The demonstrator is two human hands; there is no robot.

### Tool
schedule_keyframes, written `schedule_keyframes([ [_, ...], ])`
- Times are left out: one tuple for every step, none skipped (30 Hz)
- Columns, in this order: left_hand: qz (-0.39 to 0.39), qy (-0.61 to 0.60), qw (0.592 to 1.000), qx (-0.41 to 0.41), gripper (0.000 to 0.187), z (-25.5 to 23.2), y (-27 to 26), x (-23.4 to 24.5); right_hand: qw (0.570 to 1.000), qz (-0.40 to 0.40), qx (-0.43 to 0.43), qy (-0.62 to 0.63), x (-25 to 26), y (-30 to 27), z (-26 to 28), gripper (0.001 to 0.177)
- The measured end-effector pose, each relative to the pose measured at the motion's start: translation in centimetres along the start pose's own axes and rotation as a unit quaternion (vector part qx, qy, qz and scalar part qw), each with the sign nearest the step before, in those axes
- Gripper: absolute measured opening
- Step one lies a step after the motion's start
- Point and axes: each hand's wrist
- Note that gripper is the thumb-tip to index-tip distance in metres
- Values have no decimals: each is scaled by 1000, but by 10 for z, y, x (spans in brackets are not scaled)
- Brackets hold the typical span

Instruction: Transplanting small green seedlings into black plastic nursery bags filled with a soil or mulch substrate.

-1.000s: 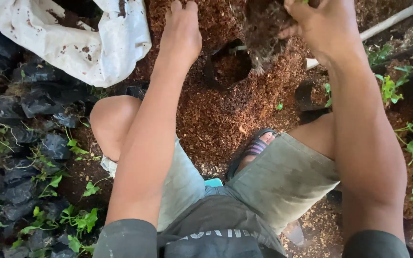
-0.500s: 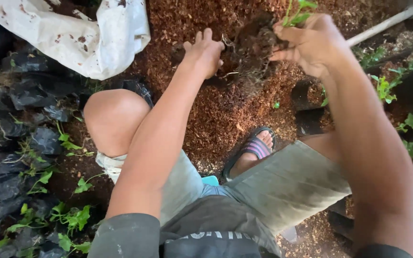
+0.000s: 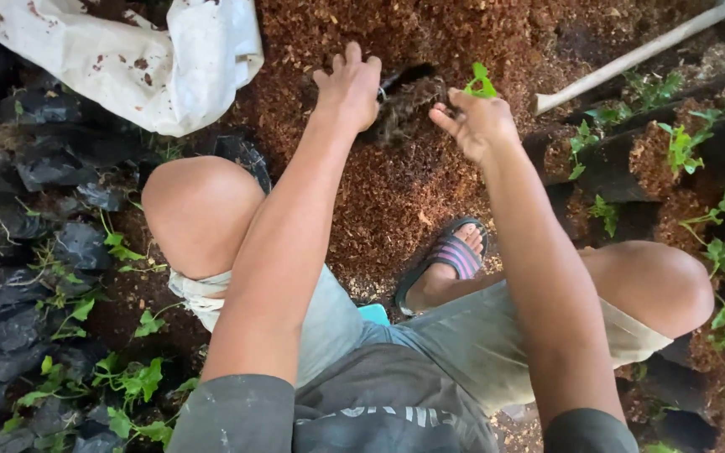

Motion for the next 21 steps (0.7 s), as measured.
schedule_keyframes([
  [-5,1,1000,-3,44,-3,0,-3,999,-20,28,-15,3,-2,-5,53],
  [-4,0,1000,-2,44,-3,-1,-9,999,-21,27,-17,0,-4,-5,53],
  [-30,-7,1000,-4,39,-4,1,-13,998,-13,46,-33,-3,-6,-4,41],
  [-55,-14,998,-6,35,-6,4,-17,997,-6,65,-48,-6,-9,-1,30],
  [-58,-13,998,-7,35,-8,5,-18,997,-6,67,-48,-10,-11,1,30],
  [-50,3,999,-9,39,-11,7,-19,993,-16,93,-67,-15,-13,3,25],
  [-38,19,999,-9,44,-11,6,-22,989,-26,114,-87,-19,-16,1,21],
  [-36,19,999,-8,44,-11,4,-23,990,-27,112,-87,-21,-13,0,21],
  [-43,18,999,-8,50,-12,3,-24,987,-27,139,-70,-22,-10,-2,19],
  [-49,16,999,-9,56,-13,2,-25,984,-28,167,-53,-23,-7,-4,18],
  [-49,17,999,-9,56,-13,1,-23,984,-29,166,-52,-25,-6,-6,18],
  [-49,21,999,-10,55,-13,0,-22,979,-36,184,-83,-27,-4,-8,29],
  [-51,25,998,-12,54,-13,-1,-20,972,-44,202,-113,-29,-2,-10,44],
  [-51,25,998,-13,54,-11,-2,-21,972,-45,203,-112,-28,0,-14,44],
  [-84,31,995,-32,50,-10,-4,-22,965,-30,215,-145,-26,3,-18,28],
  [-118,36,991,-51,46,-9,-5,-23,957,-15,227,-178,-25,6,-21,15],
  [-115,38,991,-51,46,-10,-4,-20,958,-16,225,-177,-24,8,-21,15],
  [-115,49,989,-82,30,-11,-4,-18,956,-17,230,-182,-23,11,-21,14],
  [-114,61,985,-113,16,-11,-3,-16,954,-18,235,-187,-22,13,-22,14],
  [-110,63,985,-113,16,-20,-19,-1,955,-18,232,-184,-22,11,-23,14],
  [-32,-40,996,-70,15,-31,-32,16,962,-12,226,-152,-22,11,-22,13],
])
Point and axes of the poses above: each hand's wrist, its own y-axis towards the middle knuckle, its own x-axis out of the back of the hand, z = x × y, and after that the axes turned 1 degree about y, right-handed
